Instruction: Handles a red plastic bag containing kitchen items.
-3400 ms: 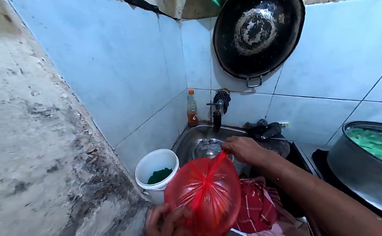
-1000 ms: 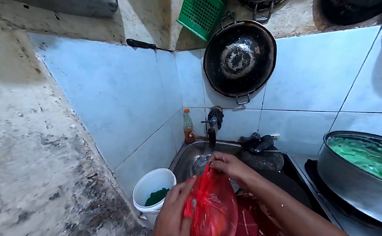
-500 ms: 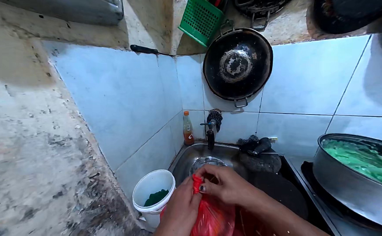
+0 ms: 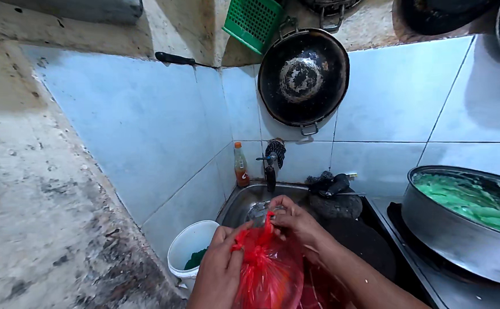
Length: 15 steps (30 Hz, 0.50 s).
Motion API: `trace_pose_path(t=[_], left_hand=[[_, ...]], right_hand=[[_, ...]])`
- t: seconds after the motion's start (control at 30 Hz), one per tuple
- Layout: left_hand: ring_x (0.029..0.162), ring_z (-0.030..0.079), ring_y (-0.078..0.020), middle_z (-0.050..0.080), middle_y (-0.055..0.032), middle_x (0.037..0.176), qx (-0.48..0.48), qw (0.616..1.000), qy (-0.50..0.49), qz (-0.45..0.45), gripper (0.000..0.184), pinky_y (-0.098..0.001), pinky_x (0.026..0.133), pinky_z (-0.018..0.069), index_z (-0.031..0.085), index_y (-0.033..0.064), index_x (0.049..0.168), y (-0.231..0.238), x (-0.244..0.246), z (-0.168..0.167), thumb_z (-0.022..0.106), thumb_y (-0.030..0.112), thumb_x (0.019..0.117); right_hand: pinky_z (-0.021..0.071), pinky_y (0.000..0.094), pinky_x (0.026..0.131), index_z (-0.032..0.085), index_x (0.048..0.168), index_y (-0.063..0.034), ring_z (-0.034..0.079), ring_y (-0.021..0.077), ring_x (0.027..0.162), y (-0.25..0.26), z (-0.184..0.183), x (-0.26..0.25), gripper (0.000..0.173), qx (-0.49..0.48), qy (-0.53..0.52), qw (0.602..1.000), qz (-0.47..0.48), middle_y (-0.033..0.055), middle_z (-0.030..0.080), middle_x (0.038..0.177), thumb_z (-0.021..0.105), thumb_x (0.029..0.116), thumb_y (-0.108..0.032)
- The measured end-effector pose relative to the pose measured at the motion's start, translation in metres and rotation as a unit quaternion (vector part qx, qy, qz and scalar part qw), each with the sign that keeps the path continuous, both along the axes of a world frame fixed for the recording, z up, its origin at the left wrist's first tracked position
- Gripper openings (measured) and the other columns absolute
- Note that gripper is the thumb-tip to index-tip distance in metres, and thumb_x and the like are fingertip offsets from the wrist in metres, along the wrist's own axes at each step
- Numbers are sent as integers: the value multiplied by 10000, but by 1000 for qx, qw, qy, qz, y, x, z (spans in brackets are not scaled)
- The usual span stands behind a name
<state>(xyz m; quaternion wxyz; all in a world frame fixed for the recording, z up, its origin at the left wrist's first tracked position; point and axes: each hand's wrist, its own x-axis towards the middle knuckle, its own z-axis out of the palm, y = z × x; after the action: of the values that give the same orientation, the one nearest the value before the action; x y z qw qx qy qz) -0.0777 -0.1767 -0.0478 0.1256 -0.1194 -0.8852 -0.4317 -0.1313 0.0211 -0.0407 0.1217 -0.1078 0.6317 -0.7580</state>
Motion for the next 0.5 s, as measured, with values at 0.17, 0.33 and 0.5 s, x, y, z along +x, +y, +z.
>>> trace_pose_path(t=[0.17,0.33,0.5], left_hand=[[765,657,-100,671,-96,1152,203,979,-25,-29,630,-241,630,553,334,63,1584,7,4,2,496,1,979],[943,649,-89,667,-103,1184,73,985,152,-46,450,-240,798,555,575,35,1425,8,1,-2,423,60,1002],[1005,652,-121,654,-96,1202,55,985,162,-33,496,-283,858,564,550,86,1466,6,-11,-3,477,117,976]], right_hand=[[494,238,562,589,1081,-69,558,111,605,-10,-6,-2,138,-176,-124,973,-80,44,583,765,478,1037,1],[504,206,585,617,1163,-18,593,71,636,-18,2,3,179,-45,-24,998,-28,19,633,824,472,1061,-44],[546,348,916,552,1406,-48,662,133,1006,-18,13,16,420,175,169,967,81,100,674,1199,578,1021,-216]])
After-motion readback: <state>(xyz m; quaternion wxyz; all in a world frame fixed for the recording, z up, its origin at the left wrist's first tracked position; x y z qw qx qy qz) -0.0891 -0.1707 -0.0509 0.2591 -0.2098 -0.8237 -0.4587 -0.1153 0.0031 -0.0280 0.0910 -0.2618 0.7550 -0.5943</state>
